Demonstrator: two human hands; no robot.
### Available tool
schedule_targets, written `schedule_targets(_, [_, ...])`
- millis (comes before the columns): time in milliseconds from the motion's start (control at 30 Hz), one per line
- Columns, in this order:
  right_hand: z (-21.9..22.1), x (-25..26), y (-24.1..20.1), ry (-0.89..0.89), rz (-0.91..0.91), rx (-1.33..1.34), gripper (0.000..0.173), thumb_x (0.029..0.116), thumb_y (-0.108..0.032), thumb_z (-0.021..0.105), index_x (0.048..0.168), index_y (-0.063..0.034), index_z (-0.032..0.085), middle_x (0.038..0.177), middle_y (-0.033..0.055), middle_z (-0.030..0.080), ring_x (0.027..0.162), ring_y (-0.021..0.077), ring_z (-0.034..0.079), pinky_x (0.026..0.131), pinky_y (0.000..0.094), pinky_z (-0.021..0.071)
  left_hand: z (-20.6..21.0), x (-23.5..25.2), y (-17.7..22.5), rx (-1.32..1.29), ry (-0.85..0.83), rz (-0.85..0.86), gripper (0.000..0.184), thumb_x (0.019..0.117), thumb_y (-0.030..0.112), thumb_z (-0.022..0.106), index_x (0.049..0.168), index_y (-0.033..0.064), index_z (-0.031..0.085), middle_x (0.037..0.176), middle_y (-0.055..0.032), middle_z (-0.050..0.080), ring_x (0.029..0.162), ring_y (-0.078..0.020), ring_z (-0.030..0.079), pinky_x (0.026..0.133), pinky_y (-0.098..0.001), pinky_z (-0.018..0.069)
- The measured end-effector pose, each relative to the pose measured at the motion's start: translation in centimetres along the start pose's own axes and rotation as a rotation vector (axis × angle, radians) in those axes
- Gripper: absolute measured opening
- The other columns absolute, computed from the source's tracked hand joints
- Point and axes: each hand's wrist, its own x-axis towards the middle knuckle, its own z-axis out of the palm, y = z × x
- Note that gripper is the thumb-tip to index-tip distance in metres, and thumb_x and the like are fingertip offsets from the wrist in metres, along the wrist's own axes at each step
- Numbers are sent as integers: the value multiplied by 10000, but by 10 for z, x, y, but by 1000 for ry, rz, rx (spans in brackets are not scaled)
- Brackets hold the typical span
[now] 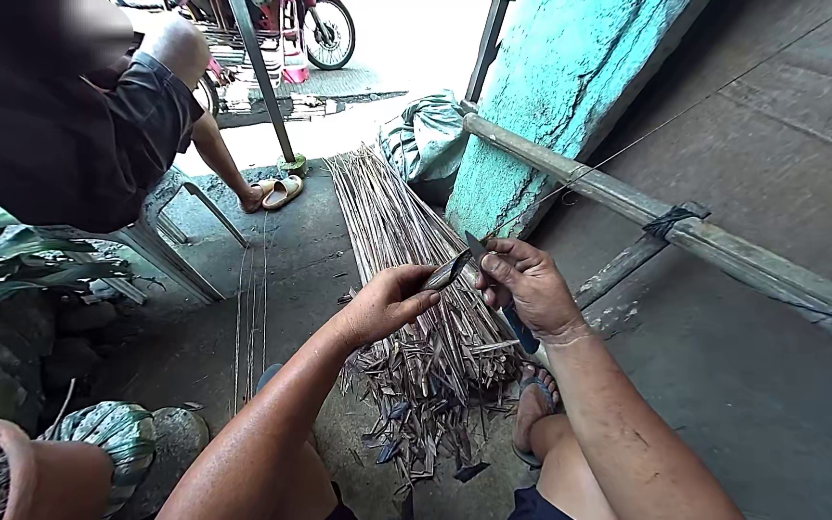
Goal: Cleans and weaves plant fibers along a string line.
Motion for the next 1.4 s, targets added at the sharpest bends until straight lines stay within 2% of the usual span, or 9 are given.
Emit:
schedule_targets(167, [1,-1,1,-269,284,175,203,1011,-101,600,1196,-29,643,745,67,706,530,93,641,474,216,541,-2,-1,3,-51,9,11,307,1009,177,635,1283,38,647,924,-19,705,666,-51,626,613,-208,545])
schedule_targets(300, [-6,1,4,-371,220,254,113,1000,-149,654,1012,-49,707,737,57,710,545,94,656,496,221,559,-6,-3,5,-164,-115,14,304,1020,188,613,1265,15,657,828,14,681,601,-25,578,551,-186,502])
schedule_targets(600, [-11,-1,3,-491,57,124,123,997,-162,684,1043,-50,708,819,26,735,615,80,680,539,226,581,-6,-3,-2,-322,-281,14,301,1057,243,553,1256,38,650,723,47,594,561,-21,532,516,-178,457])
schedule_targets(833, [-28,1,-3,-369,-40,-15,133,1001,-147,673,1065,-42,726,839,41,742,629,87,681,564,232,589,-7,-1,-1,-314,-287,-3,285,1048,250,571,1224,45,660,725,53,601,558,-18,532,512,-176,455])
schedule_targets(967, [-27,1,-4,-176,-200,-105,134,1000,-152,679,1088,-62,723,827,55,740,627,116,690,596,263,615,-9,0,-3,-324,-297,-1,291,1052,263,560,1209,39,659,695,56,577,546,-21,526,503,-175,449])
schedule_targets(1100, [-17,1,1,-108,-255,-30,148,1021,-126,639,1144,-70,698,839,62,741,626,118,691,582,262,608,-9,0,-2,-301,-248,34,315,1057,262,561,1251,29,648,713,46,602,558,-34,551,522,-191,483])
schedule_targets(1233, [-29,5,-6,88,-333,-20,220,1040,-131,585,1244,-125,666,855,54,731,614,116,681,575,264,608,-14,-3,-3,-274,-201,22,326,1052,261,569,1267,30,650,740,47,613,563,-33,546,525,-192,479])
schedule_targets(1333, [-30,1,-12,-49,-254,-41,231,1025,-154,620,1254,-139,646,854,34,738,624,111,693,567,260,609,-17,-5,-3,-251,-174,26,340,1049,266,578,1284,30,647,772,39,634,579,-35,561,539,-198,495])
schedule_targets(1400, [-17,-3,-11,-204,-126,-46,246,1016,-139,634,1251,-66,644,871,25,745,648,98,696,561,250,601,-17,-6,-2,-238,-178,15,352,1046,268,580,1293,25,643,782,35,645,584,-36,567,544,-200,502])
